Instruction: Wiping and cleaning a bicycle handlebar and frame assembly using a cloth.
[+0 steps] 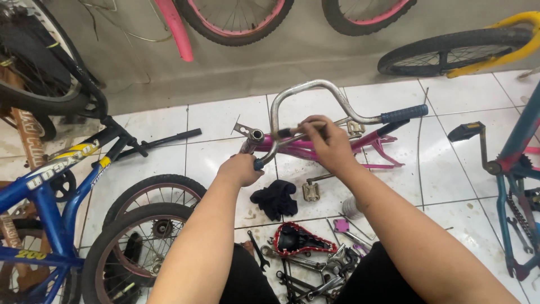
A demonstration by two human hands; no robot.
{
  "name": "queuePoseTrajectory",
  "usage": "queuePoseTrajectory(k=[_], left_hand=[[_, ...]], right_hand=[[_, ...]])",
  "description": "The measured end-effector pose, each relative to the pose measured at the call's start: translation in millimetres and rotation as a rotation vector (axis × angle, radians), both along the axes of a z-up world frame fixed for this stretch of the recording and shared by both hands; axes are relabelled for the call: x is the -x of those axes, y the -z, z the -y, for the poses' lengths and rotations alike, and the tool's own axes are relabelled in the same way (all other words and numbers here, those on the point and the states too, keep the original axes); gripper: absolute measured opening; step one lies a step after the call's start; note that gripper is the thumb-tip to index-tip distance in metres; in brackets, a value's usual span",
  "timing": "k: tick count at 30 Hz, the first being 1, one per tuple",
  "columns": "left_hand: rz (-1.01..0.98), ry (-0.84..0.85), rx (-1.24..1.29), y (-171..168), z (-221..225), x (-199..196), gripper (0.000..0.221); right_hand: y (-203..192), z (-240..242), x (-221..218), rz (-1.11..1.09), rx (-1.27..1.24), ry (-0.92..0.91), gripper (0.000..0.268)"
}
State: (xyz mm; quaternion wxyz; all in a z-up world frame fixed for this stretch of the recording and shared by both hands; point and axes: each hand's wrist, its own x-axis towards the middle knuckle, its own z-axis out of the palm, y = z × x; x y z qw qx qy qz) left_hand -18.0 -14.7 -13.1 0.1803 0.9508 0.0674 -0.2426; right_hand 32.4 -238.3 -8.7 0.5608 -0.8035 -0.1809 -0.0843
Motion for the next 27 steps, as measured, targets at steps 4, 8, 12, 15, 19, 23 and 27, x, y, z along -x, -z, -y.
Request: queuePoseTrajectory(k=[4, 8, 12, 15, 19, 23, 27], left_hand=[[-0.011, 0.014, -0.005, 6, -2, -4, 0.048], [-0.007, 0.001, -0.004, 9, -3, -2, 0.046], [-0.024, -0.008, 0.011, 8, -4, 0, 0.046], [-0.011, -0.001, 0.006, 13, -5, -4, 0.046], [-0.003, -0.008, 0.015, 24, -5, -8, 0.048], [0.001, -0.019, 0.019, 24, -7, -5, 0.05], [-0.002, -0.031, 0.019, 22, -5, -5, 0.05]], right_hand=[[-3, -18, 2, -0.049, 0.078, 0.011, 0.011], [-4, -18, -15, -0.037, -0.121, 0.057, 0.014], [3, -7, -35, 0.095, -0.1, 0.109, 0.013], [-2, -19, -30, 0.075, -0.173, 0.116, 0.013], [3, -27, -27, -0.039, -0.2, 0.056, 0.012], [5, -12, -46, -0.118, -0.394, 0.106, 0.015], [8, 19, -68, -0.031, -0.396, 0.302, 0.015]])
